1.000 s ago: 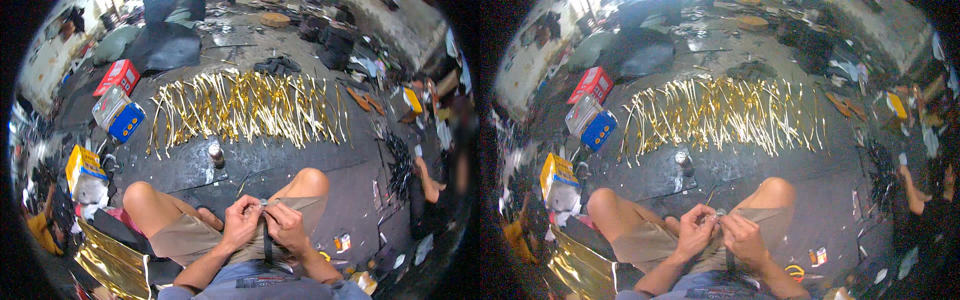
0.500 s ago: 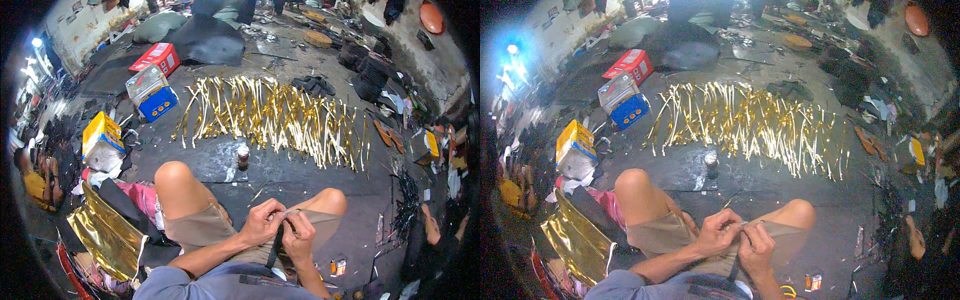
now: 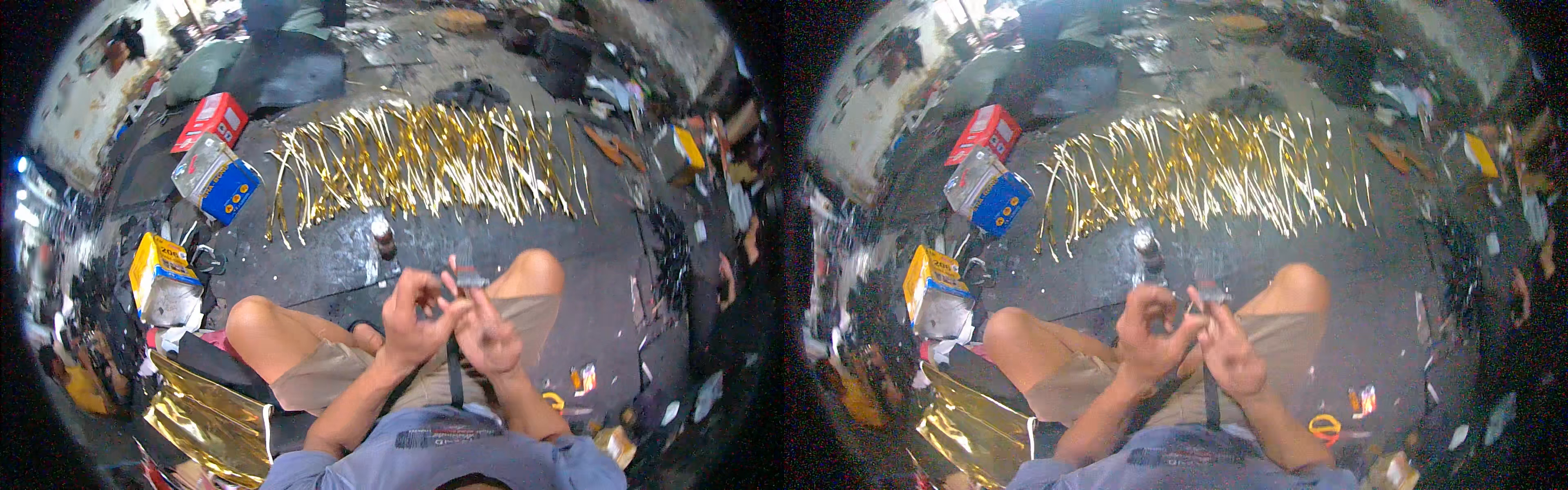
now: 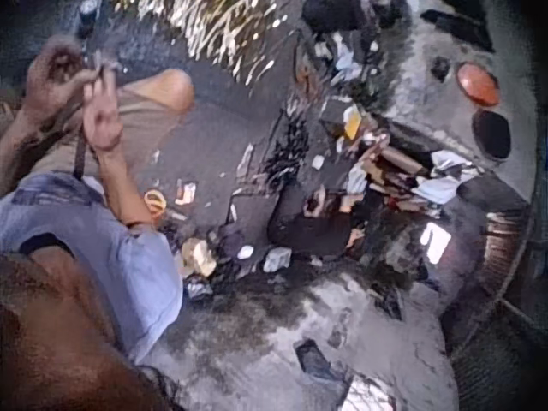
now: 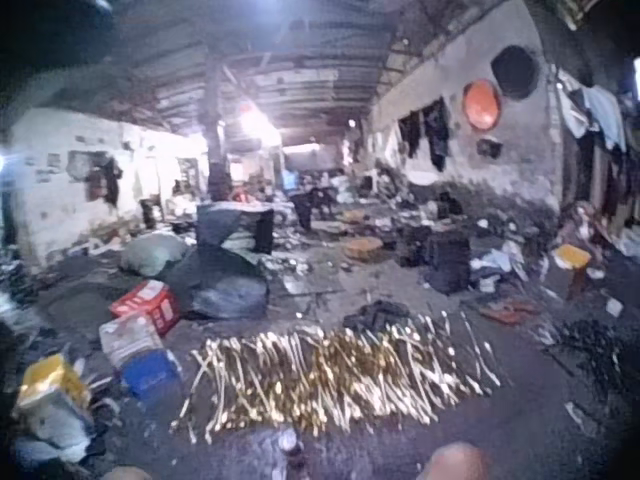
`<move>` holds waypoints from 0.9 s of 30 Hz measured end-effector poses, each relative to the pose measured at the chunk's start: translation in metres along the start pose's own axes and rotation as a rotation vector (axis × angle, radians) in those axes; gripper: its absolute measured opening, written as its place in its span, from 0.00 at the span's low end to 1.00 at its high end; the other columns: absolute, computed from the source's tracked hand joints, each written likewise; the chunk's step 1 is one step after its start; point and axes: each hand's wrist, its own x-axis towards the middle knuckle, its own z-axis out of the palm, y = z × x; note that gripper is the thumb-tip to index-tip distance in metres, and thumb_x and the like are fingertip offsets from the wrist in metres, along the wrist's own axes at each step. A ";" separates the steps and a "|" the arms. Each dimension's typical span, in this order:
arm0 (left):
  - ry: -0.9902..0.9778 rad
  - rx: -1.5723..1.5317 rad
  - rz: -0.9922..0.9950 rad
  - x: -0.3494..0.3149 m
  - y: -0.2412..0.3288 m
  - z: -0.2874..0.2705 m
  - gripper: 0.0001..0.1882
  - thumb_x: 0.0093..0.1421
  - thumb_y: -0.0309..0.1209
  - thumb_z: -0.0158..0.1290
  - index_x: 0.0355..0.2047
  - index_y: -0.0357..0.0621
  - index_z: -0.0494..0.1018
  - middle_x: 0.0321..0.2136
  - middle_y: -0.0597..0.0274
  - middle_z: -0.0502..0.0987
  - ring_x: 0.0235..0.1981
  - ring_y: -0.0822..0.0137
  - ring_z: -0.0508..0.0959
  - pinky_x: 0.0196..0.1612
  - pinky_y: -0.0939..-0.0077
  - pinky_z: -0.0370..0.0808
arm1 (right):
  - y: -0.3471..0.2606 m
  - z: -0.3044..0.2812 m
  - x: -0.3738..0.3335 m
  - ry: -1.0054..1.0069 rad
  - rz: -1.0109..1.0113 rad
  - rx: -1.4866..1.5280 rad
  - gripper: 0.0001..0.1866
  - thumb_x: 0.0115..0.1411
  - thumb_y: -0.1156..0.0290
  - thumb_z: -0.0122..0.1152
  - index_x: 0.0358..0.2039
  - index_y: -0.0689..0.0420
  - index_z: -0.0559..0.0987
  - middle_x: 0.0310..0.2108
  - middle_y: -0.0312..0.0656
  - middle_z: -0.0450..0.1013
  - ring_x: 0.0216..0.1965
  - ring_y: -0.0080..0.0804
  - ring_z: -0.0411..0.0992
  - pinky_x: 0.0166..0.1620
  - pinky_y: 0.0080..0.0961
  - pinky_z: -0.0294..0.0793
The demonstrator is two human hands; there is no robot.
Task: The person sits on the floor and repeatedly picks up thin gold strips, applies a white substance from a small container to one end, and places the strips on the floor. The person also briefly handles a small gray object and a pair of scissors.
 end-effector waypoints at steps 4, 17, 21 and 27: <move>-0.280 0.172 -0.093 0.006 -0.008 -0.003 0.14 0.58 0.33 0.66 0.32 0.40 0.72 0.26 0.57 0.71 0.22 0.61 0.75 0.26 0.67 0.73 | 0.011 0.006 -0.001 -0.005 -0.015 0.278 0.46 0.68 0.32 0.38 0.68 0.63 0.62 0.65 0.43 0.65 0.68 0.36 0.58 0.71 0.39 0.50; -0.586 0.064 0.307 0.004 0.001 0.010 0.10 0.53 0.24 0.58 0.21 0.42 0.66 0.18 0.55 0.69 0.18 0.54 0.74 0.22 0.61 0.71 | -0.023 0.027 -0.012 -0.085 -0.078 0.099 0.56 0.65 0.25 0.26 0.74 0.63 0.50 0.78 0.52 0.25 0.78 0.48 0.33 0.75 0.47 0.40; -0.490 0.056 0.233 0.006 -0.002 0.018 0.12 0.54 0.26 0.61 0.21 0.41 0.67 0.18 0.57 0.69 0.16 0.56 0.72 0.21 0.63 0.69 | -0.026 0.016 -0.014 0.080 -0.099 -0.402 0.46 0.62 0.39 0.46 0.68 0.67 0.59 0.78 0.52 0.33 0.76 0.53 0.42 0.73 0.47 0.46; -0.522 0.329 -0.049 0.009 0.028 0.022 0.20 0.54 0.39 0.69 0.25 0.41 0.69 0.20 0.58 0.70 0.18 0.60 0.71 0.23 0.65 0.69 | -0.054 0.014 -0.028 0.200 -0.235 -1.690 0.20 0.48 0.68 0.61 0.42 0.61 0.82 0.75 0.55 0.47 0.72 0.59 0.52 0.70 0.53 0.53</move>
